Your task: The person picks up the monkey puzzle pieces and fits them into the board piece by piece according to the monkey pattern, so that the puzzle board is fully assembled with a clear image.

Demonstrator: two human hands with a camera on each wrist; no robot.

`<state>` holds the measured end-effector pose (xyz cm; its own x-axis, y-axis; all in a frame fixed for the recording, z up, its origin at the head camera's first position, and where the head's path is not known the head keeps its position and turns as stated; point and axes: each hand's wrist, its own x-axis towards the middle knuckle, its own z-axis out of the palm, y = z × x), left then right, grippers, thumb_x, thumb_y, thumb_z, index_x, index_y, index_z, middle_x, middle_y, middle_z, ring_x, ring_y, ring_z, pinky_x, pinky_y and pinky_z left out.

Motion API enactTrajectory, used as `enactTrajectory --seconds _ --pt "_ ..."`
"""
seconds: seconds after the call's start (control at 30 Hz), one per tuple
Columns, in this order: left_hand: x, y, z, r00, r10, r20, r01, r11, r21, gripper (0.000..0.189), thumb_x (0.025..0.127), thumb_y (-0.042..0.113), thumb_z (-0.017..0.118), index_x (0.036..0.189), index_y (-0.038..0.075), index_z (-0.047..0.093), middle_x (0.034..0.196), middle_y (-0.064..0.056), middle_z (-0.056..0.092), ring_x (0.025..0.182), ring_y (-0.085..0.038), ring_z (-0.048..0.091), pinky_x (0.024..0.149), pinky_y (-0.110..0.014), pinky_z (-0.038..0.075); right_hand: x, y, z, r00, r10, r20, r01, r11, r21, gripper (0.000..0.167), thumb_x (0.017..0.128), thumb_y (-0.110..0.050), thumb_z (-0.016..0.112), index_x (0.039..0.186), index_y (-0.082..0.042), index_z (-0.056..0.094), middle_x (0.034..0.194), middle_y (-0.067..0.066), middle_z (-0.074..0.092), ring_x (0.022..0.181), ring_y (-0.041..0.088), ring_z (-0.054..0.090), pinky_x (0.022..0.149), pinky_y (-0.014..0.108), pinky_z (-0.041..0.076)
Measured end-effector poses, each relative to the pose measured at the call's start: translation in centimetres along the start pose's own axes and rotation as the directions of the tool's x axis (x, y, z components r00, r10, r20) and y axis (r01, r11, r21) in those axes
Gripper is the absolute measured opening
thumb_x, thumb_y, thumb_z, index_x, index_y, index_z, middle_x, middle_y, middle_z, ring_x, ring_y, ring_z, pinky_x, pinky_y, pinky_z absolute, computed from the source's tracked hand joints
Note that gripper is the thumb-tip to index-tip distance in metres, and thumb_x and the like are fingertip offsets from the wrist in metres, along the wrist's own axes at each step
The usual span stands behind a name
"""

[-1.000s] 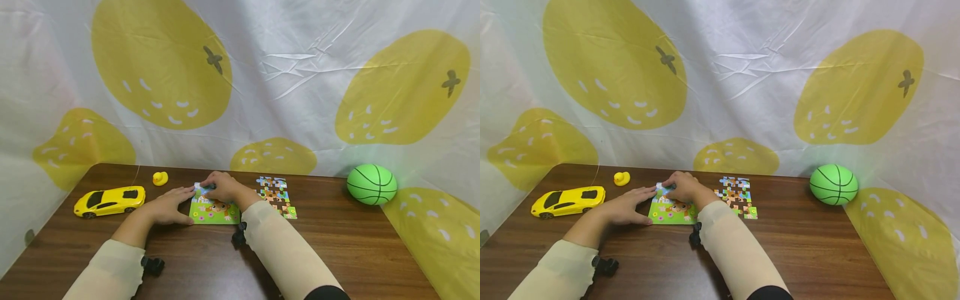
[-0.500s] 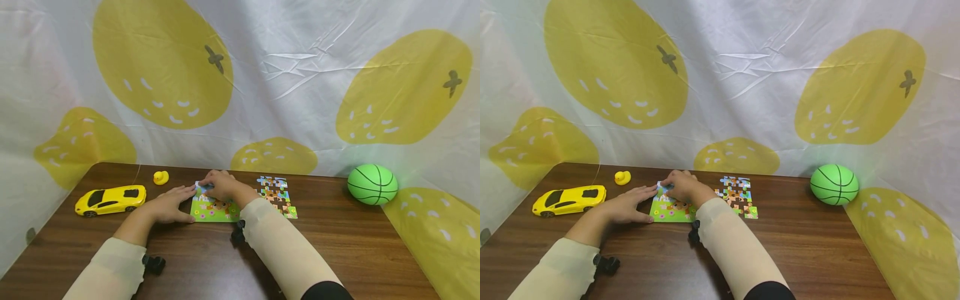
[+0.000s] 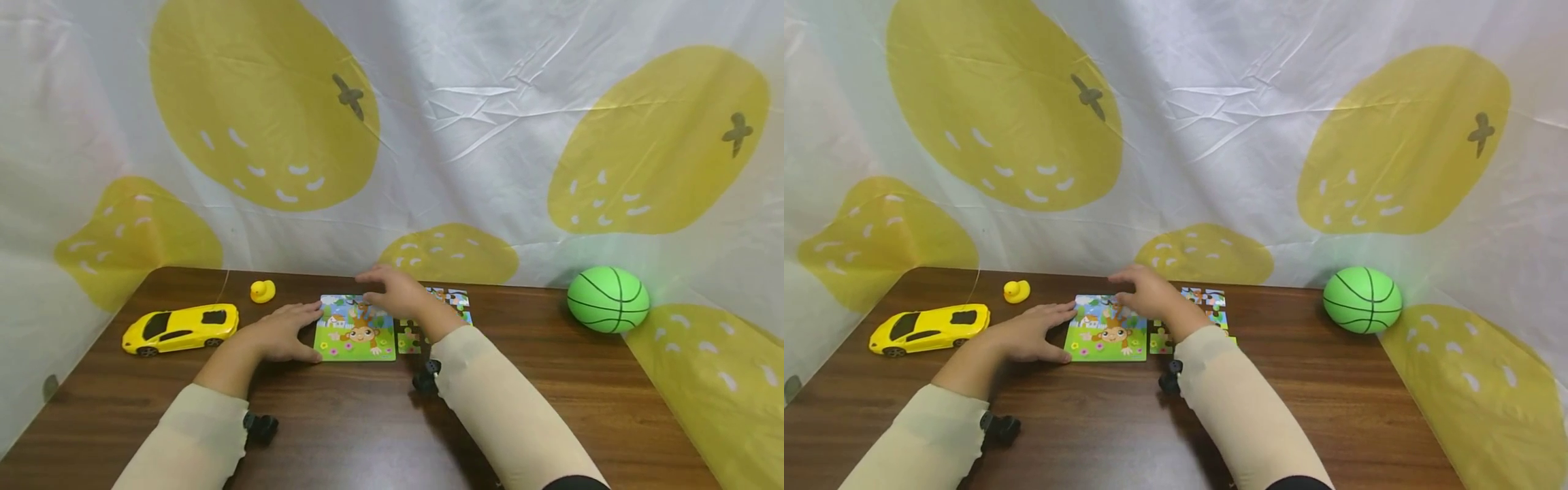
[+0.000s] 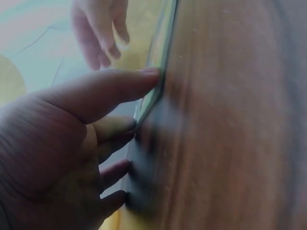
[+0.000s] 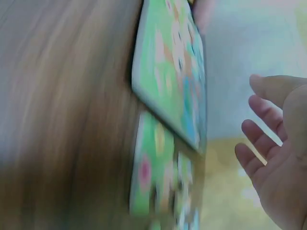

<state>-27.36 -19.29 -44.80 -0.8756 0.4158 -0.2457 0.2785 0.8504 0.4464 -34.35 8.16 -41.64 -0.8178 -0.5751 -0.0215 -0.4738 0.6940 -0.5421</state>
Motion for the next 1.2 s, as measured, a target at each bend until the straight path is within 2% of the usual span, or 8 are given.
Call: enactTrajectory --seconds 0.1,0.23,0.33,0.47,0.53,0.7,0.87,1.2 --pt "0.2 0.1 -0.1 1.000 0.007 0.002 -0.007 1.000 -0.005 0.099 0.088 0.048 0.083 0.168 0.011 0.037 0.179 -0.011 0.027 0.165 -0.047 0.019 0.132 -0.069 0.020 -1.7 1.5 -1.4 0.999 0.017 -0.052 -0.015 1.000 0.024 0.048 0.108 -0.026 0.065 0.155 -0.019 0.058 0.164 0.010 0.050 0.156 0.032 0.044 0.127 0.055 0.039" --pt "0.3 0.3 -0.1 1.000 0.003 0.002 -0.003 0.999 -0.037 0.099 0.087 0.045 0.084 0.167 0.011 0.038 0.179 -0.012 0.027 0.165 -0.047 0.018 0.132 -0.068 0.019 -3.6 4.0 -2.8 0.991 0.066 -0.119 -0.061 0.997 0.047 0.051 0.107 -0.029 0.067 0.156 -0.018 0.057 0.168 0.012 0.046 0.161 0.035 0.035 0.129 0.061 0.034" --pt "0.2 0.2 -0.1 1.000 -0.001 0.001 0.001 0.999 -0.049 0.099 0.087 0.045 0.084 0.167 0.011 0.037 0.179 -0.012 0.026 0.166 -0.047 0.018 0.132 -0.069 0.019 -4.8 5.7 -3.4 0.980 0.116 -0.160 -0.105 0.992 0.073 0.052 0.106 -0.030 0.069 0.155 -0.018 0.058 0.163 0.010 0.051 0.156 0.036 0.043 0.124 0.060 0.042" --pt "0.1 0.0 0.0 1.000 -0.004 -0.001 0.004 0.999 -0.034 0.099 0.087 0.046 0.084 0.168 0.012 0.037 0.179 -0.011 0.027 0.166 -0.046 0.018 0.132 -0.068 0.020 -5.7 7.6 -3.7 0.969 0.167 -0.183 -0.144 0.981 0.131 0.052 0.104 -0.028 0.072 0.153 -0.016 0.060 0.152 0.009 0.059 0.133 0.034 0.062 0.101 0.053 0.056" --pt "0.1 0.0 0.0 1.000 -0.005 -0.002 0.005 0.999 -0.032 0.099 0.087 0.046 0.084 0.168 0.012 0.037 0.179 -0.010 0.027 0.166 -0.046 0.018 0.132 -0.069 0.020 -5.9 8.5 -3.7 0.966 0.182 -0.182 -0.156 0.976 0.152 0.052 0.104 -0.026 0.072 0.153 -0.016 0.060 0.152 0.010 0.060 0.131 0.034 0.063 0.097 0.051 0.058" --pt "0.1 0.2 0.1 1.000 -0.002 -0.003 0.002 0.999 -0.041 0.099 0.087 0.046 0.083 0.168 0.012 0.037 0.179 -0.010 0.026 0.166 -0.046 0.017 0.132 -0.068 0.019 -6.2 10.2 -3.9 0.959 0.210 -0.190 -0.175 0.967 0.185 0.051 0.102 -0.021 0.074 0.151 -0.015 0.062 0.150 0.013 0.064 0.141 0.036 0.059 0.111 0.055 0.053" --pt "0.1 0.3 0.2 1.000 0.002 -0.003 -0.002 0.999 -0.035 0.099 0.087 0.047 0.084 0.168 0.012 0.037 0.179 -0.011 0.026 0.166 -0.046 0.017 0.133 -0.068 0.019 -6.2 11.3 -4.2 0.958 0.233 -0.167 -0.196 0.957 0.211 0.049 0.101 -0.018 0.074 0.149 -0.012 0.063 0.147 0.013 0.067 0.140 0.036 0.059 0.112 0.055 0.053" --pt "0.2 0.1 0.2 1.000 -0.010 -0.005 0.010 0.999 -0.049 0.099 0.087 0.046 0.084 0.168 0.013 0.036 0.179 -0.010 0.026 0.167 -0.045 0.016 0.133 -0.067 0.019 -5.5 12.7 -4.5 0.960 0.254 -0.117 -0.233 0.958 0.168 0.049 0.099 -0.015 0.076 0.146 -0.008 0.064 0.144 0.016 0.067 0.135 0.037 0.061 0.112 0.053 0.054"
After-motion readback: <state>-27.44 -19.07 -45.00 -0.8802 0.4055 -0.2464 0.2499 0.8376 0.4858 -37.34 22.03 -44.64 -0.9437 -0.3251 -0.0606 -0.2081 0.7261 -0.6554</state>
